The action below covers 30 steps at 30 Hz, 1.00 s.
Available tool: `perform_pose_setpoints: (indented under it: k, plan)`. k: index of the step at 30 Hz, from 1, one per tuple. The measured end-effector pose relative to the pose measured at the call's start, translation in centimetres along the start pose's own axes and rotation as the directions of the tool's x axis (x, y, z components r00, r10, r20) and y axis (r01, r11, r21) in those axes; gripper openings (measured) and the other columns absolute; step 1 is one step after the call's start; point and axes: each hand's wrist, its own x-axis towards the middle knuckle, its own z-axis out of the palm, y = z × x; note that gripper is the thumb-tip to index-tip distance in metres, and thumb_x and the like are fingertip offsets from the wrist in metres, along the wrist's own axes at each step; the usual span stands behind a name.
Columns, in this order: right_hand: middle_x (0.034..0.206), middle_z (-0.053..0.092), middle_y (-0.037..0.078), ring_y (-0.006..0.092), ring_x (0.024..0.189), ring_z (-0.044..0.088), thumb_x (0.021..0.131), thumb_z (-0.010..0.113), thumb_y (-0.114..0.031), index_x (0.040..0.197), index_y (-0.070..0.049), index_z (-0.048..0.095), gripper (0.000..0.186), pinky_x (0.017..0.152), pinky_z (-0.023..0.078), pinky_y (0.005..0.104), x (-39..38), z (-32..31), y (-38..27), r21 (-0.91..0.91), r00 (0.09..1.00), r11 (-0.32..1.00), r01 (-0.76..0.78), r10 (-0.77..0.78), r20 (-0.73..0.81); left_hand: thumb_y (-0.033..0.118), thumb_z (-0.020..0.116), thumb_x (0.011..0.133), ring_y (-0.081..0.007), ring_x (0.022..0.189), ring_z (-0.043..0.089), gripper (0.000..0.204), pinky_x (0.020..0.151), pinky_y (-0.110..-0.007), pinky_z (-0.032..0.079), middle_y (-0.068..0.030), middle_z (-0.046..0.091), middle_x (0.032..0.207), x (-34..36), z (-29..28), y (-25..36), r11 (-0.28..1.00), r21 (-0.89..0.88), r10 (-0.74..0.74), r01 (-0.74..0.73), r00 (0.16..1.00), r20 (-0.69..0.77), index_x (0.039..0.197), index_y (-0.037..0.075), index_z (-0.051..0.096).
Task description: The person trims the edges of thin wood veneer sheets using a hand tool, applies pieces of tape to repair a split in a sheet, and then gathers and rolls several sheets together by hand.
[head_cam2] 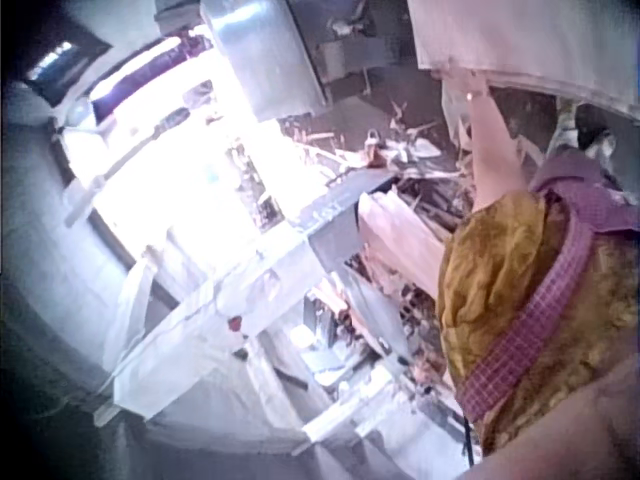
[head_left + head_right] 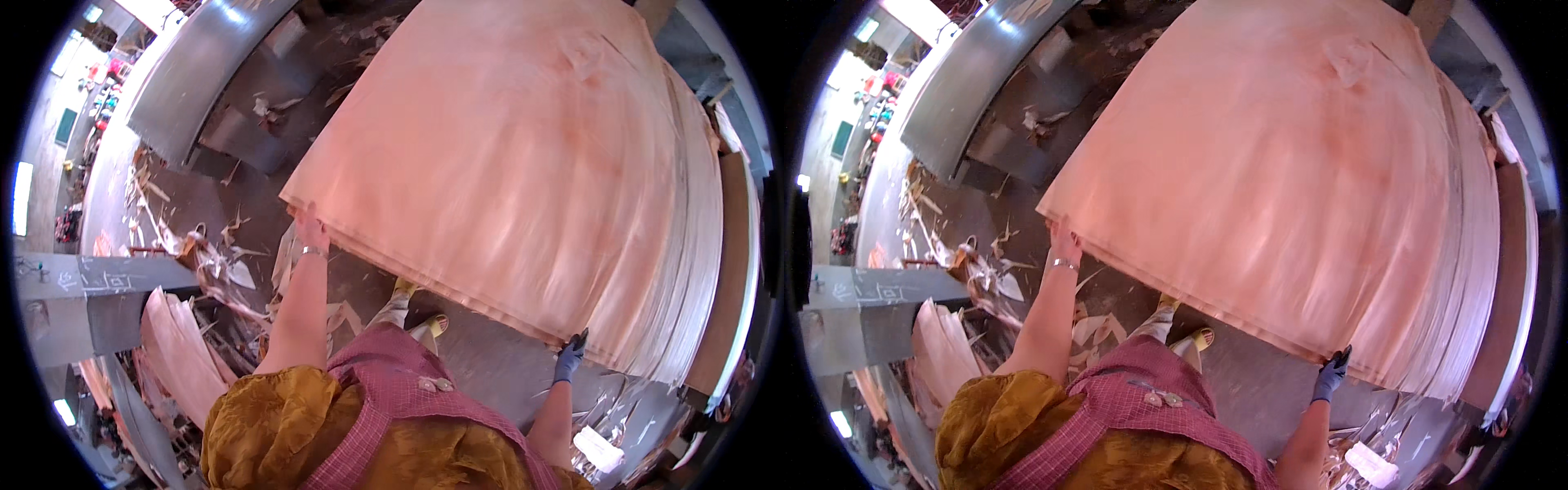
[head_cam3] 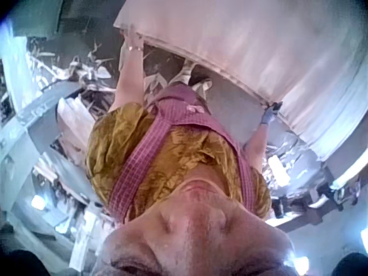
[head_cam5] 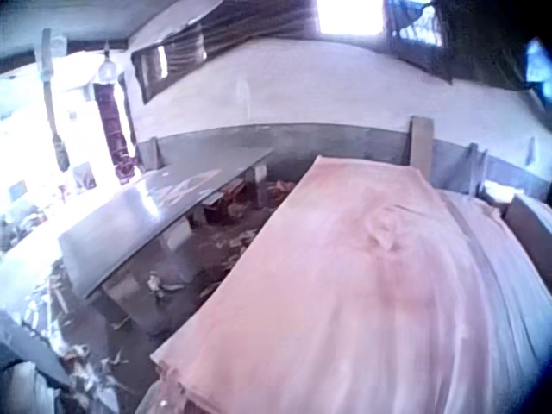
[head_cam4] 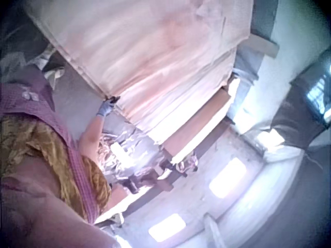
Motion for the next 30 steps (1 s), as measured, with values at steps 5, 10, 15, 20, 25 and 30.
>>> perform_pose_setpoints:
  k: [5,10,15,20,25,30]
  plan:
    - [0.127,0.057,0.008,0.0174,0.087,0.059,0.099,0.052,-0.025,0.145,-0.017,0.042,0.048,0.064,0.051,0.0282,1.3,-0.8,3.2,0.054,1.000,0.999,-0.004,0.003,0.007,0.014,0.071,0.085,-0.0124,0.067,0.058,0.023,0.053,-0.027,0.049,-0.0027,0.061,0.087,1.6,-0.1,-3.2,0.961,0.212,-0.154,0.179,0.980,-0.127,0.100,0.005,0.056]
    - [0.127,0.055,0.006,0.0163,0.082,0.058,0.100,0.051,-0.025,0.145,-0.017,0.041,0.047,0.060,0.049,0.0278,0.8,-0.1,4.1,-0.017,0.991,0.992,0.126,-0.127,-0.043,0.014,0.071,0.084,-0.0135,0.063,0.057,0.024,0.048,-0.028,0.047,-0.0034,0.060,0.085,2.8,-1.1,-3.7,0.914,0.341,-0.169,0.218,0.971,-0.167,0.101,0.005,0.056]
    - [0.122,0.056,0.003,0.0139,0.076,0.053,0.100,0.051,-0.024,0.146,-0.018,0.041,0.047,0.061,0.047,0.0259,0.9,-1.0,5.4,-0.076,0.989,0.988,0.135,-0.138,-0.049,0.012,0.067,0.085,-0.0173,0.062,0.058,0.025,0.046,-0.030,0.046,-0.0060,0.060,0.085,3.1,-1.1,-4.5,0.913,0.368,-0.121,0.174,0.979,-0.161,0.105,0.004,0.055]
    - [0.124,0.056,0.004,0.0146,0.089,0.056,0.100,0.051,-0.024,0.146,-0.017,0.039,0.048,0.068,0.049,0.0249,-0.8,-0.3,3.2,-0.053,0.998,0.997,0.050,-0.051,-0.021,0.009,0.064,0.084,-0.0203,0.074,0.062,0.028,0.055,-0.033,0.051,-0.0089,0.061,0.095,4.1,-3.3,-4.0,0.890,0.403,-0.171,0.215,0.975,-0.143,0.110,0.004,0.056]
    - [0.123,0.057,0.006,0.0129,0.091,0.055,0.100,0.049,-0.022,0.146,-0.014,0.038,0.047,0.071,0.048,0.0263,-1.3,-0.7,5.0,0.019,0.994,1.000,-0.011,0.014,-0.111,0.013,0.061,0.087,-0.0197,0.082,0.063,0.023,0.063,-0.035,0.053,-0.0078,0.063,0.096,5.5,-2.9,-4.3,0.892,0.389,-0.242,0.230,0.970,-0.019,0.108,0.005,0.057]
    - [0.082,0.050,-0.002,0.0112,0.075,0.049,0.096,0.052,-0.018,0.102,-0.009,0.053,0.010,0.066,0.044,0.0277,-1.9,1.2,-0.6,0.263,0.980,0.944,-0.197,0.181,0.086,0.015,0.052,0.092,-0.0197,0.090,0.064,0.019,0.072,-0.032,0.052,-0.0072,0.067,0.099,9.1,-11.0,-1.4,0.167,0.898,-0.257,-0.408,0.861,0.439,0.103,0.006,0.065]
